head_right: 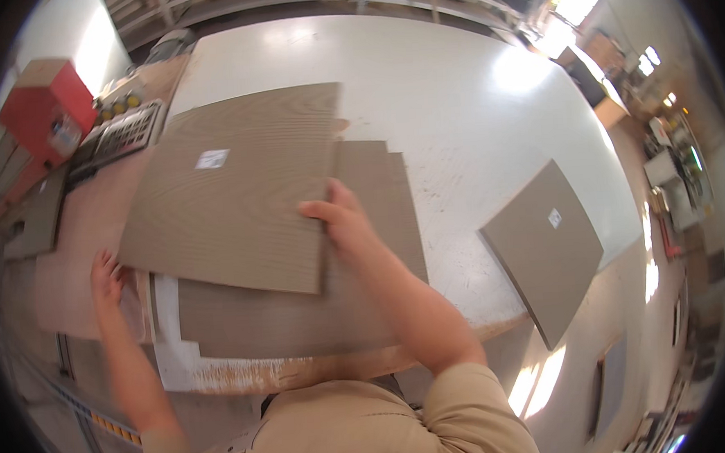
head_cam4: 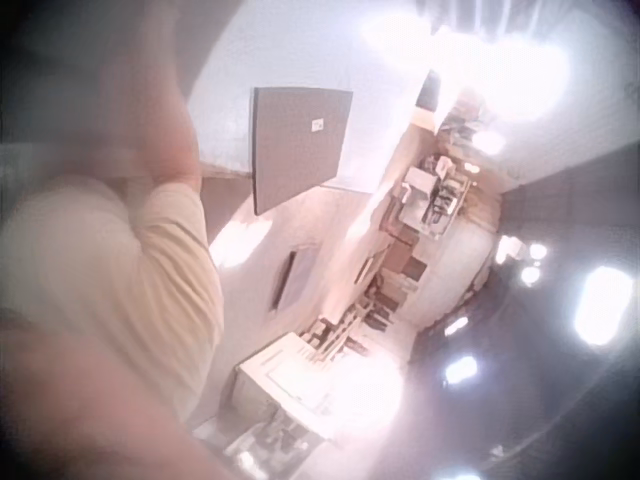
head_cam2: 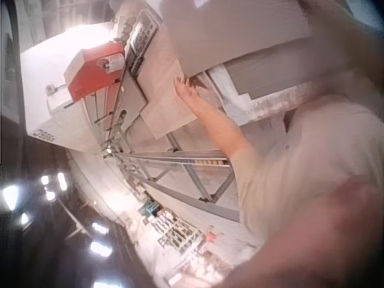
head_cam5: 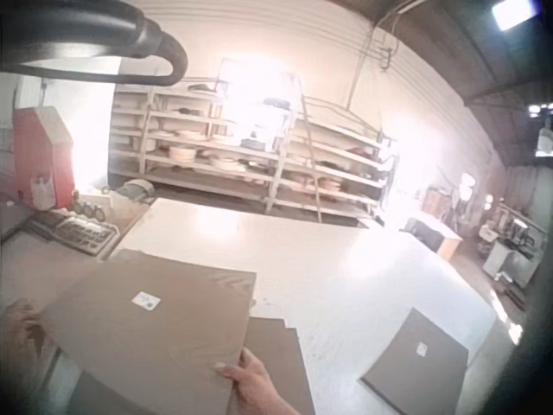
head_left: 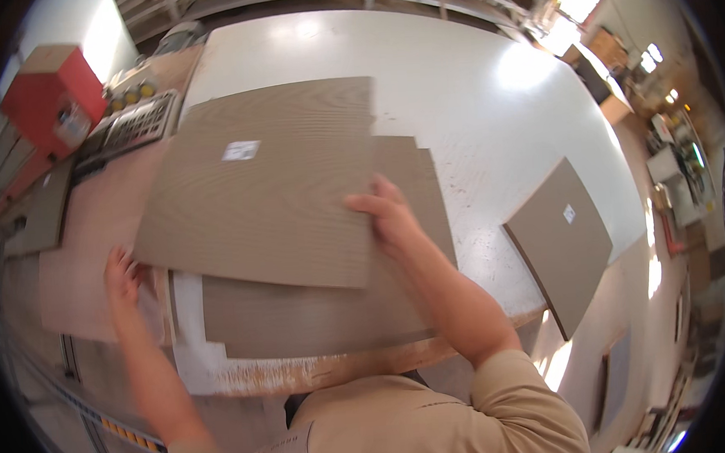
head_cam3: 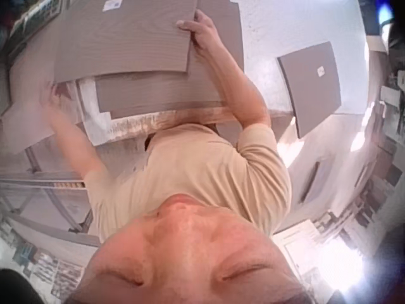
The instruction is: The person repeatedly picks up flat cardboard sheets from a floor stack and places them onto a white work table, stacking them one by one. The person occasionally adjusts the alignment of the sheets on the table and continues the cycle of picking and stacking throughout the clip.
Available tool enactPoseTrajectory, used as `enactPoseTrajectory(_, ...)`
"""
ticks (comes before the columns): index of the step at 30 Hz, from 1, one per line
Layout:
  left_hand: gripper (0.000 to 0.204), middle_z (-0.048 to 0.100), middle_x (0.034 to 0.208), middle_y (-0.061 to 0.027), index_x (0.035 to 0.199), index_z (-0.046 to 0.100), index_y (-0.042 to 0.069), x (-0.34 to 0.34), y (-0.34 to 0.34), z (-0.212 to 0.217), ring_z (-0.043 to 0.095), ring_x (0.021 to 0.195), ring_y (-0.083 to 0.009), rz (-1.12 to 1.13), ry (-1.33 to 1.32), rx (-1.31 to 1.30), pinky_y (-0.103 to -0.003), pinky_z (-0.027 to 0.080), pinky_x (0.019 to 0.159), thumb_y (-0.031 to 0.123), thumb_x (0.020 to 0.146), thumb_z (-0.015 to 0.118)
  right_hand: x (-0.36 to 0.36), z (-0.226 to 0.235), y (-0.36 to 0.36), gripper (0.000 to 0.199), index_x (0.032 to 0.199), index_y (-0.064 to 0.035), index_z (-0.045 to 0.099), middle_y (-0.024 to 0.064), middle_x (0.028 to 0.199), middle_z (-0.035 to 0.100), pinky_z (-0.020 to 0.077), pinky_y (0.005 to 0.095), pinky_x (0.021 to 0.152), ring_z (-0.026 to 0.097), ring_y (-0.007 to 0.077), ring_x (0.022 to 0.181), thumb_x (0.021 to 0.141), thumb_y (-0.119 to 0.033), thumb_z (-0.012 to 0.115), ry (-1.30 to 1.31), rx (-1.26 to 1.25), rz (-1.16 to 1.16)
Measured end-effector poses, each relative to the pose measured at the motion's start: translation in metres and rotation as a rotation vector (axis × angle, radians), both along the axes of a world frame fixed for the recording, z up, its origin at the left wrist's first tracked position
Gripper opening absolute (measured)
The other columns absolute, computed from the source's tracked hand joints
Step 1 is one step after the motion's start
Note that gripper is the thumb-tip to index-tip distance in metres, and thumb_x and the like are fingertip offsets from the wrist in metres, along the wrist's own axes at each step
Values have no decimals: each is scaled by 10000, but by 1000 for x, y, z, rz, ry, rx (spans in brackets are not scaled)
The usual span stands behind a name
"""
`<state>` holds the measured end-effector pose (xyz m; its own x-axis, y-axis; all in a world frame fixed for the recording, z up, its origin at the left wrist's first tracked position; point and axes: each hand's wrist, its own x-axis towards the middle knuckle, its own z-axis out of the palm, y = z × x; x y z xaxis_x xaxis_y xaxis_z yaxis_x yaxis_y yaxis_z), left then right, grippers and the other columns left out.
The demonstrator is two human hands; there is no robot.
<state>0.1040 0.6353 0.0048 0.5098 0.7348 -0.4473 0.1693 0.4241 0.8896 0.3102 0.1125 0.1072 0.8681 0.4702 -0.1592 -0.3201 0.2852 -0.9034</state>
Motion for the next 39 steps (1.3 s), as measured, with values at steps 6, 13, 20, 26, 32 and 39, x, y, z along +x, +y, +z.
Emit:
enactPoseTrajectory(6,395,639,930,-31,1177,651,42,-7,-154,42,569,769,-138,-121,135,338,-298,467,714,340,917,637,-25,-30,-104,602,1347,52,456,172,1237,603,509,376,947,615,257,1090,791,-98,631,40,111,-10)
enactPoseTrajectory(13,443,661,1108,-133,1234,612,-37,-45,-262,45,608,1051,-270,-353,495,789,-364,455,949,287,934,644,-27,-16,-189,594,1427,51,384,236,1364,507,374,424,1085,487,354,1265,884,-102,570,-541,-1225,-168)
enactPoseTrajectory(20,572,413,1499,-171,1466,391,22,-30,-228,25,357,1409,-270,-570,122,764,-342,282,1141,292,989,556,-4,-63,-174,713,1541,-8,201,208,1561,289,279,359,1150,314,310,1424,931,-105,559,-387,-701,-140)
enactPoseTrajectory(26,707,225,1606,-143,1553,194,33,-16,-212,22,167,1494,-245,-713,-76,404,-329,125,1195,344,1002,507,5,-67,-155,754,1545,16,157,198,1565,282,275,343,1149,306,276,1426,920,-92,564,-423,-708,-91)
enactPoseTrajectory(32,853,181,1611,-175,1549,129,-20,-38,-229,21,120,1502,-266,-721,-220,373,-355,65,1205,349,945,605,0,-62,-139,823,1549,2,159,185,1554,290,264,343,1156,314,262,1415,851,-66,590,-396,-751,-51)
enactPoseTrajectory(39,776,302,1562,-180,1515,263,6,-50,-206,27,216,1482,-301,-835,-207,594,-406,173,1196,340,924,637,8,-53,-140,802,1533,-13,232,191,1519,354,255,369,1163,337,274,1406,838,-87,623,-333,-866,-66)
